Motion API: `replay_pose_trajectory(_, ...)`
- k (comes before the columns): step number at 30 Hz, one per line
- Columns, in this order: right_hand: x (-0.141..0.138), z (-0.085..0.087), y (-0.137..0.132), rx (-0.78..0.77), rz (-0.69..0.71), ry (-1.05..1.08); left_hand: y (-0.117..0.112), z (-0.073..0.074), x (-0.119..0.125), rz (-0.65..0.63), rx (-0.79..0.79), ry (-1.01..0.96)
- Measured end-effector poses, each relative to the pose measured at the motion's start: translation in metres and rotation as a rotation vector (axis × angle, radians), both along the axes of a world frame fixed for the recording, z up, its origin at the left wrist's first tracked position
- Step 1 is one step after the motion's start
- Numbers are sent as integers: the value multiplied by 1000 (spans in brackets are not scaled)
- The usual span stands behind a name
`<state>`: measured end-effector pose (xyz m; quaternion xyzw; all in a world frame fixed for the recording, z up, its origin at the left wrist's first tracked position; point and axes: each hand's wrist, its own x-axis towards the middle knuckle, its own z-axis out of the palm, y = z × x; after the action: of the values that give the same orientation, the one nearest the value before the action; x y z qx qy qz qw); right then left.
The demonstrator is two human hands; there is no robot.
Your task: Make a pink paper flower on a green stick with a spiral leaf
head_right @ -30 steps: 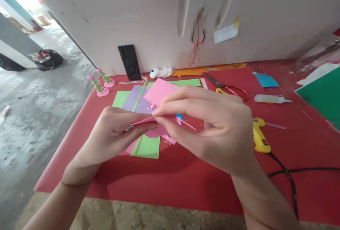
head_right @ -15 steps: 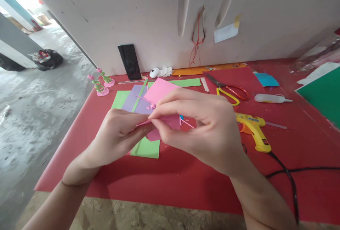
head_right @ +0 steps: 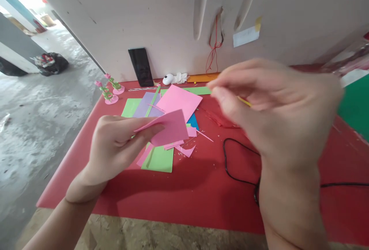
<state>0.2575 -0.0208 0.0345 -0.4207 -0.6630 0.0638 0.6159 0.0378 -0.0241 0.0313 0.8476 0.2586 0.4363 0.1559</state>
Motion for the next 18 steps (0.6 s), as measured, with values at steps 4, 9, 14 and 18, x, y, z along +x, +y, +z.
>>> replay_pose_trajectory(4,-28,1,-16,-47,227,-112,1,-1,8,-109,-74,31)
replay_pose_trajectory(9,-39,-3,-21,-73,298,-159,-1,0,10,-122,-120,61)
replay_pose_trajectory(14,-36,-2,-19,-101,328,-162,-1,-1,11,-113,-90,70)
replay_pose_trajectory(18,-38,0,-20,-51,253,-196,0,-7,15,-72,27,60)
